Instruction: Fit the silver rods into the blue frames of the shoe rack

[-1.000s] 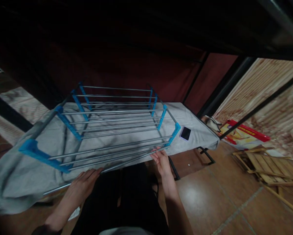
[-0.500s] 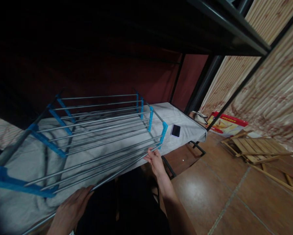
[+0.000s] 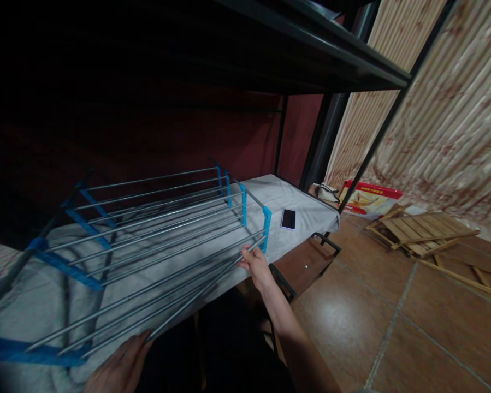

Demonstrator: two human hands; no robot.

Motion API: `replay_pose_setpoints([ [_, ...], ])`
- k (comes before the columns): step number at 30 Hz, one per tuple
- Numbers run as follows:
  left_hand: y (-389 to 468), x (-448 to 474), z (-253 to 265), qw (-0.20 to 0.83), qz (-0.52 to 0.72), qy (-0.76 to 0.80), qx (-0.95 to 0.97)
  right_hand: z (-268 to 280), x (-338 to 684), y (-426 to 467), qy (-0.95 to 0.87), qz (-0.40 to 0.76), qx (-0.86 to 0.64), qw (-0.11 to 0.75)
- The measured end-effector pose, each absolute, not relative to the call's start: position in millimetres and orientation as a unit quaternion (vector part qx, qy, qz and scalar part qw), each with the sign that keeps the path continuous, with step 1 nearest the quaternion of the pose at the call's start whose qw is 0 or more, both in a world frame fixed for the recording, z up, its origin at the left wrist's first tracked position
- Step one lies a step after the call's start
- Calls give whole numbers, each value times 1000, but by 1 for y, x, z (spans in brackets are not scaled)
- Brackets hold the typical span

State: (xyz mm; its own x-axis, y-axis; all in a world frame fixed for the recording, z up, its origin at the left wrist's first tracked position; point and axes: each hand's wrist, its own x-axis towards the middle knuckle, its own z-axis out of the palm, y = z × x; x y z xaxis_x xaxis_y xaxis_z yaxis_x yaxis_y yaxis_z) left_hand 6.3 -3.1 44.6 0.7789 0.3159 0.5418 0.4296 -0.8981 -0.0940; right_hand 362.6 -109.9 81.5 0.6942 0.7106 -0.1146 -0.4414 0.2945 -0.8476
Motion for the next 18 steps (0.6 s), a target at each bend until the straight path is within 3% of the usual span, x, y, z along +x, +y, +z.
replay_pose_setpoints([
  [18, 10, 32, 105, 154, -280, -223, -921, 126, 395, -85, -155, 379, -421, 809],
])
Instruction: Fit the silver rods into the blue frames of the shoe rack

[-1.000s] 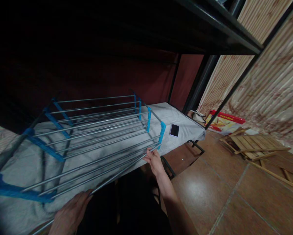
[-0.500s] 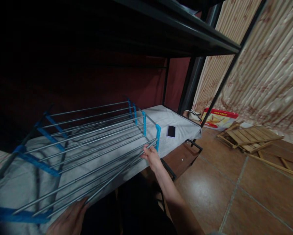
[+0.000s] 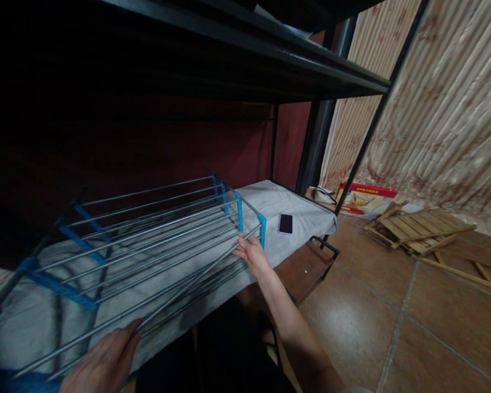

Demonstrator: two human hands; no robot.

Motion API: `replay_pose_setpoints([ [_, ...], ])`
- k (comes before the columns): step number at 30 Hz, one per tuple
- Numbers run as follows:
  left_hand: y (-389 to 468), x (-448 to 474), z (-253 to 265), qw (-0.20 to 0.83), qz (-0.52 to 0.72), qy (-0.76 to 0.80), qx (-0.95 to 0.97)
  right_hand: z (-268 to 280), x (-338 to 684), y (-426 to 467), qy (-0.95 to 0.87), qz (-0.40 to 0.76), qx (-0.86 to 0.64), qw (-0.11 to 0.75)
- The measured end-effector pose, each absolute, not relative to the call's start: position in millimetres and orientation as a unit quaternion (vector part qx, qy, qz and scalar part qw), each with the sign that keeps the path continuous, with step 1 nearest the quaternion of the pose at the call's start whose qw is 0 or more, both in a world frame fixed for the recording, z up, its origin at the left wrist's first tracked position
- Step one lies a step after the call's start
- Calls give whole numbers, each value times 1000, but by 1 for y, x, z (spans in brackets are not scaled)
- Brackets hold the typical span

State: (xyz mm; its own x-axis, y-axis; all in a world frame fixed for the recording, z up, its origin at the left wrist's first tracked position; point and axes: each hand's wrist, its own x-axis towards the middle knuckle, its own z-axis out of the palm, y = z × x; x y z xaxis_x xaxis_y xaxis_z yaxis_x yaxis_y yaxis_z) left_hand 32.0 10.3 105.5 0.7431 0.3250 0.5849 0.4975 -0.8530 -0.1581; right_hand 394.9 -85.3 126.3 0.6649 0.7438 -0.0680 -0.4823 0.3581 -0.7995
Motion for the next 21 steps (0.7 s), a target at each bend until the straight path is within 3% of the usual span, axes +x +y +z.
replay_pose_setpoints([
  [21, 9, 40, 119, 142, -279, -218, -924, 126, 403, -84, -160, 393, -412, 806],
])
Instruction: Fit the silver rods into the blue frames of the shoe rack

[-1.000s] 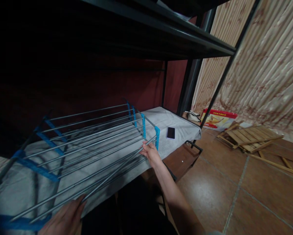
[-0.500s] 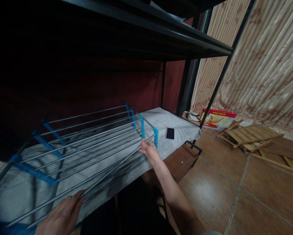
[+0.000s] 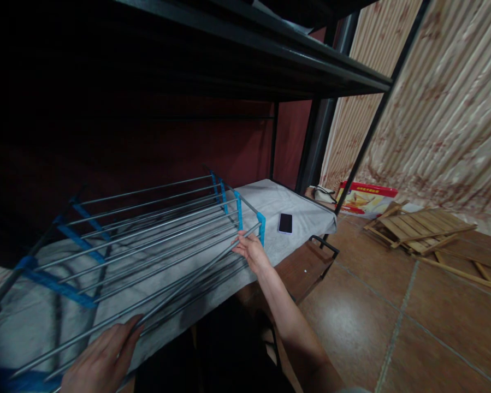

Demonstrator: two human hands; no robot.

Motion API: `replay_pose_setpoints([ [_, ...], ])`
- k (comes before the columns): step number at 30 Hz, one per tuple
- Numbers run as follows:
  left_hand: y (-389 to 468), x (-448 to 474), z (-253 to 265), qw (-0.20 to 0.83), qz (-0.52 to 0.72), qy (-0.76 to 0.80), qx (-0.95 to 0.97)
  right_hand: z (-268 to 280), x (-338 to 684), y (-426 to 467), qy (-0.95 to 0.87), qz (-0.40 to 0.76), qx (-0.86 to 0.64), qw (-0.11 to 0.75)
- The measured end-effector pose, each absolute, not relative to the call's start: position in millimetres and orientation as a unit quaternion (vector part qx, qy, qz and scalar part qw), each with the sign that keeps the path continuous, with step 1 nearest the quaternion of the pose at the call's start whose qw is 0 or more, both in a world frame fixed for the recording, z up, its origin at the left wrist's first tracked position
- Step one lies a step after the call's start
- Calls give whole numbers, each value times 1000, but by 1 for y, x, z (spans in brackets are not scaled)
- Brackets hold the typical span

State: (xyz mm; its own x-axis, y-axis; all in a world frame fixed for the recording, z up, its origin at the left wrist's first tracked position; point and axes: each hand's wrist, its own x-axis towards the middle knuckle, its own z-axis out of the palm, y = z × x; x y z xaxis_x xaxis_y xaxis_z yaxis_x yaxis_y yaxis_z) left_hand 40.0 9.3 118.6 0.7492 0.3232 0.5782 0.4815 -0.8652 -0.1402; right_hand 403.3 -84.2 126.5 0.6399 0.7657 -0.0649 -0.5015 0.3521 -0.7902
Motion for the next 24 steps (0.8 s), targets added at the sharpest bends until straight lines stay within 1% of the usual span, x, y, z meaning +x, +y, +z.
replay_pose_setpoints([
  [13, 17, 43, 127, 152, -295, -202, -922, 129, 406, -83, -173, 402, -397, 807],
  [24, 26, 48, 157, 166, -290, -216, -918, 132, 406, -82, -175, 405, -382, 812],
])
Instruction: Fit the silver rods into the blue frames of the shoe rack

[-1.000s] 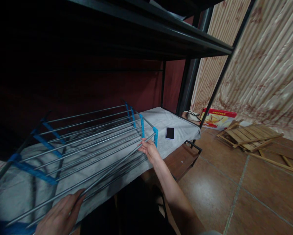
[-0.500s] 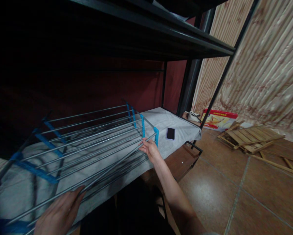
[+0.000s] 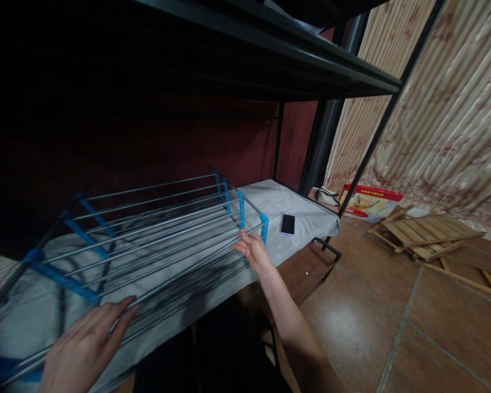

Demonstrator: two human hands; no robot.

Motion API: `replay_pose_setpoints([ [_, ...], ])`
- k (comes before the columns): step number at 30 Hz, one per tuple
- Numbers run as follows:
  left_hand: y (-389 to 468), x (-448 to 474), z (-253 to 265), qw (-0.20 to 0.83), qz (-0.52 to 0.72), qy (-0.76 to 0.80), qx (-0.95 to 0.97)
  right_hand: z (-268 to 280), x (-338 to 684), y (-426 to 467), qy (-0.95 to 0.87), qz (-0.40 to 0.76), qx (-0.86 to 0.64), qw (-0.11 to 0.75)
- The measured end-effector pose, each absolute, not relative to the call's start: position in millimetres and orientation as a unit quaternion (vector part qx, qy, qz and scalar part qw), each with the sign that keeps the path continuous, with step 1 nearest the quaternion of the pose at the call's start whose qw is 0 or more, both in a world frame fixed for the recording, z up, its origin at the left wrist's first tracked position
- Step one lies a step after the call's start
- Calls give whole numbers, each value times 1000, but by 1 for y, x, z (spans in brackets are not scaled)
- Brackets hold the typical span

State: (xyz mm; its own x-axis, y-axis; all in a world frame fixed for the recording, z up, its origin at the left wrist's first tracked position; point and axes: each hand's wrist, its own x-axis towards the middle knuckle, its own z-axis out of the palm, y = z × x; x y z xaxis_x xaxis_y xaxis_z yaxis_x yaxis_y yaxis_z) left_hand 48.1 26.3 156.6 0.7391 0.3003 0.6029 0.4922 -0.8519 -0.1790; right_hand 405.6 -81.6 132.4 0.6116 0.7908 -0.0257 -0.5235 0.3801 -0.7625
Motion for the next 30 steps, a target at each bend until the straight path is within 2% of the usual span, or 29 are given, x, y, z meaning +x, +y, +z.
replay_pose_setpoints([
  [6, 35, 49, 163, 177, -292, -225, -913, 131, 405, -87, -173, 400, -409, 802],
  [10, 39, 51, 166, 181, -285, -226, -914, 127, 408, -95, -179, 348, -497, 774],
  [12, 41, 52, 167, 187, -285, -227, -912, 125, 414, -100, -178, 272, -544, 773],
  [15, 45, 53, 167, 193, -283, -228, -912, 123, 428, -109, -193, 91, -596, 774],
  [17, 47, 54, 166, 196, -280, -229, -912, 123, 437, -115, -211, -25, -628, 749],
  [19, 49, 54, 165, 196, -276, -230, -912, 122, 445, -118, -231, -82, -650, 719],
  [30, 47, 56, 171, 198, -274, -245, -909, 117, 456, -108, -267, 20, -638, 722],
])
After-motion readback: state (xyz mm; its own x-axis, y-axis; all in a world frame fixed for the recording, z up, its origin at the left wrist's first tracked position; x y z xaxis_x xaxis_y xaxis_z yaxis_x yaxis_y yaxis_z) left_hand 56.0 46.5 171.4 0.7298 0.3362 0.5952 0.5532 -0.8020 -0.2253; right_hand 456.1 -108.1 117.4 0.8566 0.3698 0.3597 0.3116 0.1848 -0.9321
